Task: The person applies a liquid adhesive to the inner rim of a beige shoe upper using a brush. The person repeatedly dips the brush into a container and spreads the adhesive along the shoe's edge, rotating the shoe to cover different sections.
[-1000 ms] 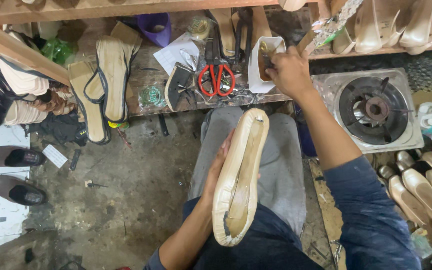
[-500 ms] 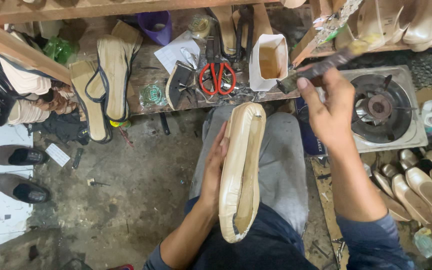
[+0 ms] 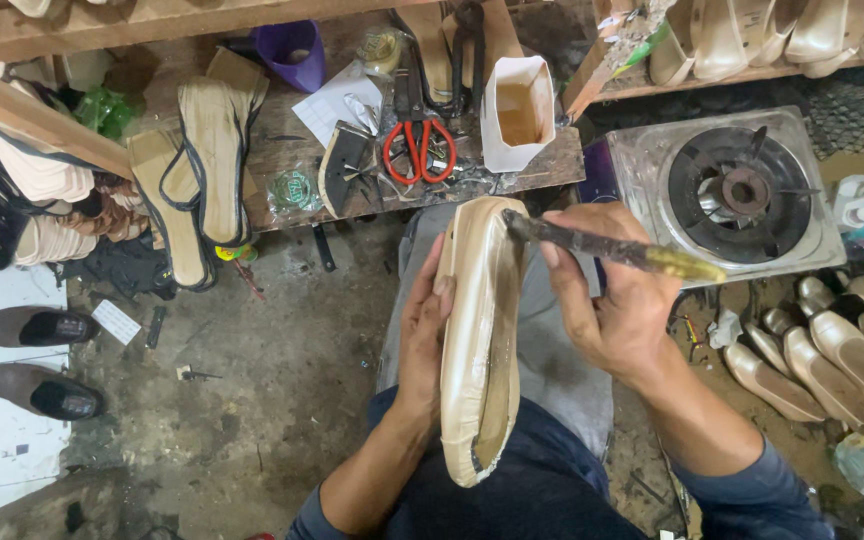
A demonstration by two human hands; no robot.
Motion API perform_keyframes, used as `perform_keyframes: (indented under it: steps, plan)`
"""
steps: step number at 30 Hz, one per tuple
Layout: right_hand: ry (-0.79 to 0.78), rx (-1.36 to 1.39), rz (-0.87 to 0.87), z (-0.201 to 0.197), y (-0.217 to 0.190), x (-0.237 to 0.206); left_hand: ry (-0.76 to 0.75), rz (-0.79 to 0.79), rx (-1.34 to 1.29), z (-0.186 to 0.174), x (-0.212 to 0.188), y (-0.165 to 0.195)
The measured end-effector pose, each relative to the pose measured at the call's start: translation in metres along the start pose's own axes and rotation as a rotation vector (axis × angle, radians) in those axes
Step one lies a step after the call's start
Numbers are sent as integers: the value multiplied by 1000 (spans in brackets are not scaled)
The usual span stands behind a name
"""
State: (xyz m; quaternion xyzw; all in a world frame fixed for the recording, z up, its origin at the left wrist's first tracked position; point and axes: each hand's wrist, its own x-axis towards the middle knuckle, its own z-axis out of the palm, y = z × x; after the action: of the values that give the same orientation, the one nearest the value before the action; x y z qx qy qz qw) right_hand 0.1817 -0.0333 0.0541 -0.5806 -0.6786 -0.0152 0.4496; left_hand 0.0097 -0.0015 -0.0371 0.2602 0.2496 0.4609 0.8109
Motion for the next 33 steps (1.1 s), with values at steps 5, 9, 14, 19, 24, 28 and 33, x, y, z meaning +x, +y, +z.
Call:
perform_keyframes:
  steps: [5, 9, 14, 19, 24, 28, 33]
  plan:
    - [-24, 28, 11, -4, 1, 1, 6, -8, -3, 1, -3, 0]
    - [-56, 39, -37, -8, 2, 0, -4, -22, -4, 2, -5, 3]
    - [-79, 45, -92, -6, 7, 2, -31, -29, -14, 0, -5, 5]
    - [-95, 90, -301, -4, 10, 13, -15, -48, -26, -2, -4, 7]
    - [-238, 62, -379, -15, 7, 19, -25, -71, -46, -1, -5, 11]
    - [-205, 30, -453, -12, 10, 20, -60, -82, -41, 0, -5, 12]
    - [-192, 25, -434, -12, 14, 18, -73, -90, -62, 0, -4, 12]
